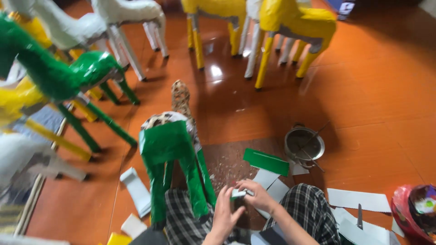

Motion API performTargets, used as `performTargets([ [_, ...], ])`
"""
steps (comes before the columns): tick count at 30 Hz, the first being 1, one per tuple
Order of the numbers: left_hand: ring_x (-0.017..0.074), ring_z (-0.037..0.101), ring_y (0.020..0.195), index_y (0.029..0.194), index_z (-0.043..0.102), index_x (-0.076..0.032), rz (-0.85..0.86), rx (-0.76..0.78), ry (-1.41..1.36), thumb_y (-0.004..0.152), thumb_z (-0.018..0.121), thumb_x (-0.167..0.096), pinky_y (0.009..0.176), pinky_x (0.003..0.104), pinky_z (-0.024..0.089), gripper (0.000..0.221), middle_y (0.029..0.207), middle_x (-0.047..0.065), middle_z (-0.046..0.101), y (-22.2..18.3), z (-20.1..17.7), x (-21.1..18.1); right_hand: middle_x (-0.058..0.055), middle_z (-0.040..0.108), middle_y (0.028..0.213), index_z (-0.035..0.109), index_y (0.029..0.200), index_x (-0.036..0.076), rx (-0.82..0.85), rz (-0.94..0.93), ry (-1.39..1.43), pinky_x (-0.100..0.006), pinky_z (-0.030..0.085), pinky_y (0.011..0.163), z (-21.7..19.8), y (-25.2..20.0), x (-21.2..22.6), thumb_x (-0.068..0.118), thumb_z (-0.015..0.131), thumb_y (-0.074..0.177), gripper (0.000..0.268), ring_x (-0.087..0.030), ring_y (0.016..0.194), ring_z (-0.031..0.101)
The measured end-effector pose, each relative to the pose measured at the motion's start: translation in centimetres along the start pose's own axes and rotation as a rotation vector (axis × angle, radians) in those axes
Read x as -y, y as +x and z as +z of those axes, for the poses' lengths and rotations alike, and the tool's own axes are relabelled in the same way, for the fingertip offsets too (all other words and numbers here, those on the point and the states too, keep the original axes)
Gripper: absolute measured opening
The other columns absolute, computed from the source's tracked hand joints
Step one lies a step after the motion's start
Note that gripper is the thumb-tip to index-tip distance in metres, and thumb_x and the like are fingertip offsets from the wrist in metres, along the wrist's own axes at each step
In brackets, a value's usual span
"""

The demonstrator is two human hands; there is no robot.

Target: Applying green paper strips to the legs of a craft giraffe figure

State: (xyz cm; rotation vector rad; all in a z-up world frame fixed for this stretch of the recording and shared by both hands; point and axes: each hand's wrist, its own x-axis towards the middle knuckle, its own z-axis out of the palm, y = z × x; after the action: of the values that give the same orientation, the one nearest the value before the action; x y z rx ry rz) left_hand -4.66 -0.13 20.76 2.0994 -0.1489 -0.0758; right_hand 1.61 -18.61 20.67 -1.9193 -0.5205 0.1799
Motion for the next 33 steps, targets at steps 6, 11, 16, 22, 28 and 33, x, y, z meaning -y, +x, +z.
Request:
performTargets([
  [6,0.0254,0.062,0.085,0.094,0.062,-0.008,0.277,-0.292,0.064,0.068,0.058,0.006,0.071,0.032,0.049,0.031,0.099,0.008,0.06,0.3,-6.2,-7.5,-0.007,0.07,0.12,0.055,0.128,0.017,0.12,0.201,0.378,-0.034,0.06,0.087,-0.8,1.7,6.4,0.006,0.068,0.076,0.055,-0.021,0.116,0.065],
  [11,0.0286,0.062,0.1,0.098,0.067,-0.001,0.412,-0.57,-0.15,0.081,0.071,-0.002,0.087,0.038,0.052,0.017,0.107,0.014,0.062,0.3,-13.6,-10.4,-0.002,0.07,0.084,0.074,0.095,0.006,0.124,0.235,0.475,-0.023,0.043,0.054,0.1,4.8,2.0,-0.02,0.051,0.059,0.05,-0.009,0.067,0.058],
  [16,0.0189,0.063,0.09,0.096,0.068,-0.008,0.217,-0.733,-0.274,0.081,0.076,-0.009,0.083,0.033,0.051,0.017,0.099,0.009,0.066,1.9,-21.7,-7.5,-0.004,0.067,0.089,0.074,0.095,0.008,-0.087,-0.063,0.616,-0.032,0.053,0.075,-1.3,12.3,10.5,0.012,0.068,0.084,0.013,-0.014,0.081,0.061],
  [22,0.0145,0.064,0.059,0.107,0.06,-0.011,0.188,-0.814,-0.373,0.09,0.066,-0.007,0.06,0.028,0.055,0.018,0.068,0.007,0.063,8.6,-30.4,-6.1,-0.005,0.063,0.087,0.067,0.106,0.005,-0.418,-0.016,0.703,-0.037,0.059,0.07,2.4,22.0,16.9,0.011,0.056,0.097,0.016,-0.016,0.076,0.062],
  [28,0.0327,0.059,0.083,0.151,0.035,-0.026,0.261,-0.71,0.032,0.102,0.043,-0.001,0.072,0.045,0.05,0.056,0.097,0.021,0.063,12.6,-34.4,-5.2,-0.001,0.058,0.08,0.065,0.104,0.008,-0.644,-0.045,0.432,-0.026,0.051,0.067,5.6,27.0,14.3,0.011,0.055,0.099,0.012,-0.009,0.073,0.054],
  [33,0.0462,0.065,0.09,0.145,0.043,-0.042,0.046,-0.542,0.298,0.098,0.039,-0.003,0.086,0.055,0.051,0.061,0.089,0.022,0.064,15.4,-33.8,2.2,-0.002,0.055,0.087,0.054,0.131,0.014,-0.755,0.001,0.305,-0.025,0.046,0.07,6.7,26.7,16.6,0.009,0.057,0.094,0.037,-0.011,0.076,0.049],
])
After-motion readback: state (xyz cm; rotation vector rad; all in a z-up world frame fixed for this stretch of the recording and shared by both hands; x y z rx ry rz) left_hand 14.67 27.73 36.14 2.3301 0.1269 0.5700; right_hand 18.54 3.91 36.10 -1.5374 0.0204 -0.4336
